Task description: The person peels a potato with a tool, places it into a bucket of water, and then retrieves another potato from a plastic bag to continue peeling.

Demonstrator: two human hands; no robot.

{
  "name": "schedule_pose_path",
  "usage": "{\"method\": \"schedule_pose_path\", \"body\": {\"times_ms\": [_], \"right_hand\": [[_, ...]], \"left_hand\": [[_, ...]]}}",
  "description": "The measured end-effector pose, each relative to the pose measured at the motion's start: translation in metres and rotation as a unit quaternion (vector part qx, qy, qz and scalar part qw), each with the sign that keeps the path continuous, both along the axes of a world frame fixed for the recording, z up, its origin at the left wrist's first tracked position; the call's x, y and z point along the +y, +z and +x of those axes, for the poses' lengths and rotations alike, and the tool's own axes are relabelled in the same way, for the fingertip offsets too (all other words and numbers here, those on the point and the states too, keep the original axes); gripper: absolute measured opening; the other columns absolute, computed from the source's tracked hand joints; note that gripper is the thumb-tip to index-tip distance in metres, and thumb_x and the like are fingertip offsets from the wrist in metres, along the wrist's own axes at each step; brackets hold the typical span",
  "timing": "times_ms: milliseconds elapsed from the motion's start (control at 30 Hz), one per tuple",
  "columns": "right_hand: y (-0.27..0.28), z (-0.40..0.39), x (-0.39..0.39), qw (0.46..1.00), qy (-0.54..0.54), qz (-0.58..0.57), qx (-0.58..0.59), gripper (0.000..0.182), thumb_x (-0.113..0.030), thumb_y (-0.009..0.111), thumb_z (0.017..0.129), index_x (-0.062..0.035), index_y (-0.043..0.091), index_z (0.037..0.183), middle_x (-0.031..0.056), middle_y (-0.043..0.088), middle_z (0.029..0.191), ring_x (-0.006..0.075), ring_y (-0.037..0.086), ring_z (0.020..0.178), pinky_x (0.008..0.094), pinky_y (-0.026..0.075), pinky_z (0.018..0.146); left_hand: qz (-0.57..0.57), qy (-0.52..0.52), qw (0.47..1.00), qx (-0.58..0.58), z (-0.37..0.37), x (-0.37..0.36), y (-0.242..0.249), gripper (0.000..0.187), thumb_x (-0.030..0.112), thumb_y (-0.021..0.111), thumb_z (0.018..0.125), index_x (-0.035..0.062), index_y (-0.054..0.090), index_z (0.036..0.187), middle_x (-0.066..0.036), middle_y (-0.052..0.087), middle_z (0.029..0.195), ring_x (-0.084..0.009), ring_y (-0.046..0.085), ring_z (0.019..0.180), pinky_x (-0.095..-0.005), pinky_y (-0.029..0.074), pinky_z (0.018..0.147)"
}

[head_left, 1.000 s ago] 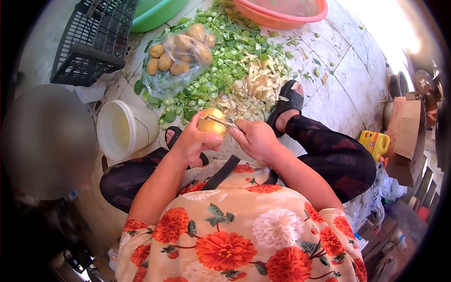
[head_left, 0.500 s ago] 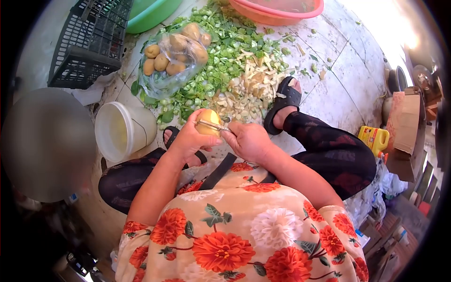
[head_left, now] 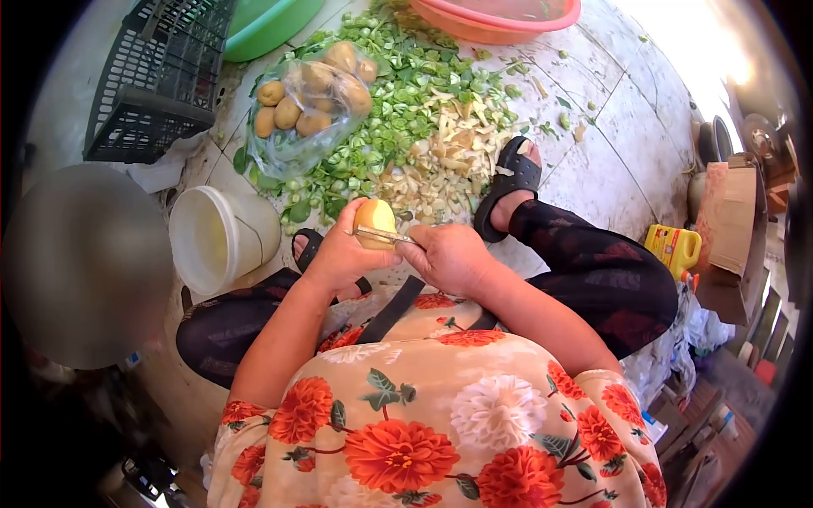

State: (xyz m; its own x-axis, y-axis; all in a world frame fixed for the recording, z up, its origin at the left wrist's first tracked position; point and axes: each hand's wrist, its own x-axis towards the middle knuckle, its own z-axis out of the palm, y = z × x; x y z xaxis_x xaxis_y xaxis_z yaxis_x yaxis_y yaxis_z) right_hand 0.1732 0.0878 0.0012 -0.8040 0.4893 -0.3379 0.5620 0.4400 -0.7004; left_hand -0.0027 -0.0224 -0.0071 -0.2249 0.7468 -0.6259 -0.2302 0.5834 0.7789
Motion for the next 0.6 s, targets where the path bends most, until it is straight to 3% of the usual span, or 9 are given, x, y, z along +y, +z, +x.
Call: {"method": "schedule_pose_path", "body": {"times_ms": [33,167,267,300,367,433,467,500,600], "right_hand": [[0.002,0.001,-0.003,0.999,0.033,-0.002,0.008,0.044,-0.044,0.047,0.095,-0.0063,0.065,0.083,0.0191,0.066,0.075,0.039,0.065,0.073,0.0504,0.049,0.068],[-0.003,-0.003,0.006,0.999,0.0,0.027,-0.021,0.04,-0.041,0.049,0.095,-0.0057,0.066,0.084,0.0181,0.067,0.075,0.0384,0.065,0.074,0.049,0.05,0.068],[-0.041,0.005,0.037,0.982,-0.047,0.049,-0.176,0.039,-0.039,0.052,0.093,-0.0045,0.07,0.09,0.0194,0.069,0.083,0.0368,0.067,0.081,0.0463,0.053,0.074],[-0.042,0.006,0.044,0.981,-0.07,0.026,-0.178,0.04,-0.04,0.052,0.093,-0.0034,0.069,0.09,0.0198,0.069,0.085,0.0372,0.067,0.082,0.047,0.053,0.074],[-0.038,0.004,0.044,0.989,-0.097,0.033,-0.105,0.039,-0.039,0.052,0.093,-0.0043,0.068,0.089,0.0208,0.068,0.082,0.0391,0.066,0.08,0.0484,0.052,0.073],[-0.02,0.002,0.032,0.994,-0.096,0.012,-0.044,0.038,-0.039,0.052,0.093,-0.0049,0.066,0.087,0.021,0.067,0.079,0.04,0.065,0.077,0.0492,0.051,0.07],[-0.012,0.001,0.024,0.995,-0.1,-0.01,0.02,0.037,-0.039,0.053,0.093,-0.0055,0.064,0.085,0.0213,0.065,0.075,0.041,0.064,0.075,0.0499,0.05,0.068],[-0.007,0.001,0.019,0.995,-0.101,-0.011,0.022,0.037,-0.039,0.053,0.093,-0.0055,0.064,0.085,0.0213,0.065,0.075,0.041,0.064,0.075,0.0499,0.05,0.068],[-0.004,0.002,0.005,0.994,-0.036,0.001,0.099,0.037,-0.039,0.054,0.092,-0.0053,0.059,0.079,0.0198,0.063,0.069,0.0411,0.062,0.068,0.0502,0.049,0.062]], "left_hand": [[-0.001,-0.001,1.0,-0.001,0.0,0.001,-0.001,0.098,0.003,0.085,0.062,0.0032,0.031,0.144,-0.01,0.053,0.122,-0.0207,0.056,0.107,-0.0339,0.051,0.088],[-0.038,-0.035,0.998,0.045,-0.005,0.0,-0.002,0.096,0.002,0.085,0.06,0.0009,0.034,0.141,-0.009,0.055,0.119,-0.0192,0.057,0.106,-0.0331,0.05,0.089],[-0.013,-0.079,0.996,0.038,0.002,0.0,0.01,0.096,0.003,0.085,0.058,0.0006,0.036,0.14,-0.008,0.055,0.118,-0.018,0.057,0.107,-0.0321,0.05,0.09],[0.003,-0.091,0.996,0.017,0.005,-0.001,0.017,0.096,0.004,0.086,0.057,0.0008,0.036,0.14,-0.007,0.055,0.118,-0.0173,0.057,0.106,-0.0316,0.049,0.09],[0.01,-0.057,0.998,-0.013,0.007,0.002,0.02,0.095,0.004,0.086,0.059,0.0013,0.036,0.14,-0.007,0.056,0.119,-0.0185,0.057,0.107,-0.0327,0.049,0.092],[0.023,0.031,0.996,-0.081,0.003,0.005,0.017,0.094,0.005,0.084,0.062,0.0038,0.035,0.142,-0.007,0.056,0.119,-0.0195,0.059,0.103,-0.0335,0.051,0.086],[0.005,0.037,0.994,-0.107,0.001,0.008,0.024,0.094,0.008,0.084,0.064,0.0044,0.033,0.143,-0.008,0.056,0.119,-0.0185,0.058,0.1,-0.0332,0.053,0.077],[0.005,0.035,0.994,-0.104,0.0,0.008,0.025,0.094,0.008,0.084,0.064,0.0044,0.033,0.143,-0.008,0.056,0.119,-0.0185,0.058,0.1,-0.0332,0.053,0.077],[-0.013,0.099,0.98,-0.17,-0.001,0.008,0.022,0.094,0.011,0.082,0.066,0.0073,0.032,0.144,-0.008,0.056,0.118,-0.019,0.059,0.099,-0.0337,0.054,0.071]]}}
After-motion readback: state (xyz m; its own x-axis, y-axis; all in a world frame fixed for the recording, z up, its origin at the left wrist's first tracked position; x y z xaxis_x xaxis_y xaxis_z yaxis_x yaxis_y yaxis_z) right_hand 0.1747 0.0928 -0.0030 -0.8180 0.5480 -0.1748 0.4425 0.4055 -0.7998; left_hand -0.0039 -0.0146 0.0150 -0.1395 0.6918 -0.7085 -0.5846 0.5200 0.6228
